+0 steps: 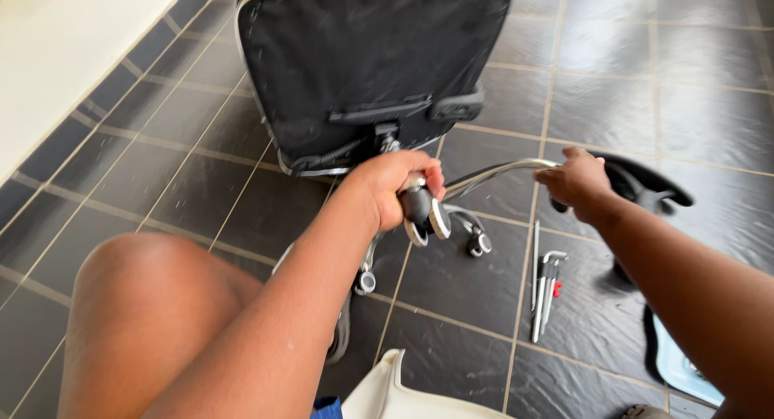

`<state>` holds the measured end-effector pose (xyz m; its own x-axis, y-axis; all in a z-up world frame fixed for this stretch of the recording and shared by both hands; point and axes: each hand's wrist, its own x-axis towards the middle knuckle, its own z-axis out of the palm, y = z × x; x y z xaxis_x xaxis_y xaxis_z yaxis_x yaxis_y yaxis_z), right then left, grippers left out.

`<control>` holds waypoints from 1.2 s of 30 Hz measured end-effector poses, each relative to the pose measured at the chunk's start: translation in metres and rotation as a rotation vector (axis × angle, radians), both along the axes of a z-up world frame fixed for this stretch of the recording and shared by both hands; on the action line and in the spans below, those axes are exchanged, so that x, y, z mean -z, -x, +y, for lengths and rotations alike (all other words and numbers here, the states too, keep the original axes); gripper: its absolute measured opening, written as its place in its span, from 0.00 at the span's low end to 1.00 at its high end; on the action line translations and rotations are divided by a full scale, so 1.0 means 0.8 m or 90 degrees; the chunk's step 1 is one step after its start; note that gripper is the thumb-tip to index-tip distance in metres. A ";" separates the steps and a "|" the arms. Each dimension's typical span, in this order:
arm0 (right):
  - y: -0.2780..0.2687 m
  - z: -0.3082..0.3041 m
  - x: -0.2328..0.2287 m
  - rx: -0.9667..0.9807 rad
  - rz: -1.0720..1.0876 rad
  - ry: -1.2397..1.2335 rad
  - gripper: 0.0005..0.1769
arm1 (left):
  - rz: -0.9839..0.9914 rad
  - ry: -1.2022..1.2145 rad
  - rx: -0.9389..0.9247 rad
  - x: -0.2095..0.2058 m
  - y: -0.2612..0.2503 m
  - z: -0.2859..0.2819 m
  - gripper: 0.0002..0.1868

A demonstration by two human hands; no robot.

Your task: The person assembles an office chair by attaching the seat to the base and tightening the screws with a screwdriver and an Allen key. The person works on the underside of the seat, aligning the parts and securing them.

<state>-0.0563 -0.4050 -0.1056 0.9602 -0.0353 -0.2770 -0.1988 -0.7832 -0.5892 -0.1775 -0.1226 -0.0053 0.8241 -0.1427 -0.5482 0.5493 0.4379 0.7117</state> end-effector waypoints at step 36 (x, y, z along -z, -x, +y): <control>0.054 0.011 -0.112 -0.116 -0.071 0.002 0.20 | -0.016 0.080 -0.018 -0.029 0.046 0.175 0.13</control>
